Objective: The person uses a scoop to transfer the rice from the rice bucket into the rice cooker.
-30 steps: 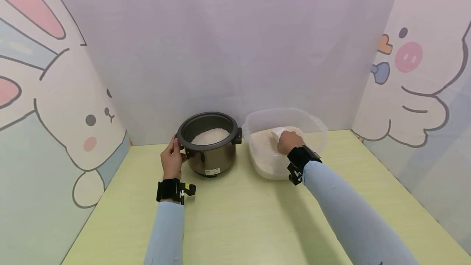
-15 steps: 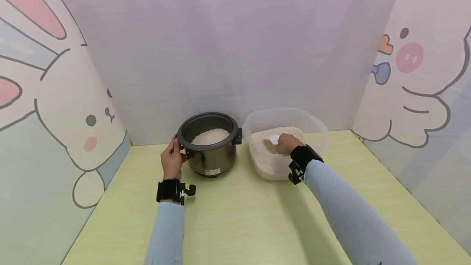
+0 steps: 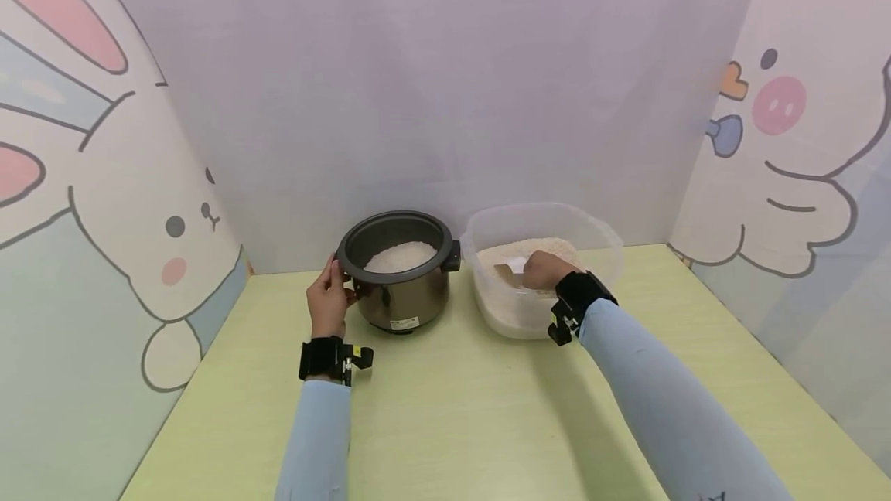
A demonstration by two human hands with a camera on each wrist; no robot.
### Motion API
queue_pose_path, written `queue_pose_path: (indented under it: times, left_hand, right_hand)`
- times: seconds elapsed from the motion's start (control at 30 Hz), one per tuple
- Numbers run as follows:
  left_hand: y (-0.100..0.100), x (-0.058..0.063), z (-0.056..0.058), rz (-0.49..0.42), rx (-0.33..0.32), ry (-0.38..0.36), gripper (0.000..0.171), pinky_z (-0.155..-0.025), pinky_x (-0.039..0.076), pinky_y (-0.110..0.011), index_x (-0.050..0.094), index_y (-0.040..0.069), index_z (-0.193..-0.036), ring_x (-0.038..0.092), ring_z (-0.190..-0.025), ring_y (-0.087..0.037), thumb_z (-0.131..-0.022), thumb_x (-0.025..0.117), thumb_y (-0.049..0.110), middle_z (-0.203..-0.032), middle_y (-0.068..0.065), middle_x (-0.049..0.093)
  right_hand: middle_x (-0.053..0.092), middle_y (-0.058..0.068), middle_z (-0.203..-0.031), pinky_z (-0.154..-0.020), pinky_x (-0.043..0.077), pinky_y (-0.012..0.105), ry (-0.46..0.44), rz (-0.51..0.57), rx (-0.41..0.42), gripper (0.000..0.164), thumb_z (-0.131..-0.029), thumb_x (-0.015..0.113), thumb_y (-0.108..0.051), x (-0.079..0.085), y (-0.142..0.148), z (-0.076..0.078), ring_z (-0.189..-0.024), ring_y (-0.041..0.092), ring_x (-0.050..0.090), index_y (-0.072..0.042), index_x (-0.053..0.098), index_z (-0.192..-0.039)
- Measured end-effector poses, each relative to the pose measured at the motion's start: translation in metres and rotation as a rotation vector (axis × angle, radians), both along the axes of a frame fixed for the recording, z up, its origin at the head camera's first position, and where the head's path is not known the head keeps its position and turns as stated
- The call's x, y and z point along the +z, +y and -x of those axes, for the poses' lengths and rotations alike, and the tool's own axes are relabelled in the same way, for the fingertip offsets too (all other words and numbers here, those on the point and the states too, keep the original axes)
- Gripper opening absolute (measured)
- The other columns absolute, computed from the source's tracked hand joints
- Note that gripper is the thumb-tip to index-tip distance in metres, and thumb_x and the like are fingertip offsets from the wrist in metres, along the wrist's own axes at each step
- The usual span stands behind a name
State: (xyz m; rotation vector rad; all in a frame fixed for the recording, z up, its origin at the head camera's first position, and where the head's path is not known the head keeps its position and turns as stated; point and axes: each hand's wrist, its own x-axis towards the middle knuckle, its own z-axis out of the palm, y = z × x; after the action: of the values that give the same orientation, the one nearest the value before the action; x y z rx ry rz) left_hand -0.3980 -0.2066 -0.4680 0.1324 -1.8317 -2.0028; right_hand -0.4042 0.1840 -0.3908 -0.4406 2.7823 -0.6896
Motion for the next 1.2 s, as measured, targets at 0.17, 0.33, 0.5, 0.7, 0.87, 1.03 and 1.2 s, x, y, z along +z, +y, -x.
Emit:
queue_pose_path:
  times: [0.17,0.33,0.5,0.7,0.87,1.03,1.2]
  left_hand:
    - [0.0012,0.0002,0.0004,0.005,0.004,0.003,0.051,-0.058,0.056,-0.019,0.054,0.018,-0.150,0.055,-0.056,-0.005,-0.106,0.051,0.043,-0.096,-0.010,0.056]
    - [0.0018,0.0013,0.0000,0.012,0.008,0.006,0.050,-0.058,0.057,-0.019,0.055,0.018,-0.150,0.054,-0.056,-0.005,-0.106,0.051,0.042,-0.097,-0.010,0.056]
    - [0.0018,0.0007,-0.0001,0.009,0.005,0.011,0.051,-0.058,0.056,-0.019,0.055,0.018,-0.150,0.055,-0.056,-0.006,-0.106,0.051,0.043,-0.097,-0.009,0.056]
    - [0.0009,0.0004,-0.0008,0.017,0.004,0.003,0.051,-0.059,0.057,-0.019,0.054,0.019,-0.150,0.055,-0.058,-0.006,-0.106,0.050,0.043,-0.098,-0.010,0.055]
    - [0.0006,0.0013,-0.0004,0.021,0.008,-0.002,0.051,-0.059,0.057,-0.019,0.054,0.019,-0.150,0.055,-0.058,-0.005,-0.106,0.050,0.043,-0.095,-0.006,0.055]
    - [0.0006,0.0011,-0.0003,0.018,0.006,-0.003,0.050,-0.058,0.056,-0.018,0.054,0.018,-0.150,0.055,-0.057,-0.006,-0.106,0.051,0.042,-0.094,-0.004,0.056]
    - [0.0001,0.0012,-0.0003,0.011,0.002,-0.002,0.050,-0.059,0.057,-0.019,0.054,0.018,-0.150,0.055,-0.058,-0.006,-0.106,0.051,0.043,-0.096,-0.007,0.057]
  right_hand:
    - [0.024,-0.005,-0.059,-0.059,0.021,0.028,-0.020,0.046,0.002,0.041,-0.090,0.049,0.000,-0.0004,0.0025,0.0009,-0.057,0.011,0.019,-0.019,0.032,-0.057]
    - [0.026,-0.005,-0.058,-0.060,0.023,0.028,-0.040,0.108,0.015,0.043,-0.094,0.052,-0.003,0.0010,0.0015,-0.0022,-0.056,0.011,0.021,-0.018,0.035,-0.057]
    - [0.026,-0.005,-0.058,-0.060,0.024,0.029,-0.066,0.154,0.005,0.046,-0.096,0.052,-0.002,0.0043,-0.0016,-0.0067,-0.055,0.011,0.022,-0.018,0.033,-0.057]
    - [0.041,-0.003,-0.063,-0.062,0.031,0.028,-0.099,0.201,-0.004,0.041,-0.101,0.053,-0.006,0.0049,-0.0029,-0.0074,-0.057,0.012,0.033,-0.014,0.046,-0.061]
    - [0.046,0.000,-0.065,-0.062,0.034,0.030,-0.135,0.246,-0.023,0.030,-0.104,0.051,-0.007,0.0052,-0.0014,-0.0066,-0.057,0.013,0.035,-0.002,0.063,-0.077]
    - [0.060,0.010,-0.078,-0.062,0.040,0.029,-0.178,0.309,-0.064,0.030,-0.105,0.051,-0.009,0.0049,0.0005,-0.0052,-0.061,0.014,0.044,0.012,0.066,-0.120]
    - [0.056,0.007,-0.074,-0.055,0.035,0.027,-0.216,0.368,-0.079,0.030,-0.107,0.050,-0.011,0.0062,0.0037,-0.0041,-0.056,0.013,0.040,0.012,0.065,-0.119]
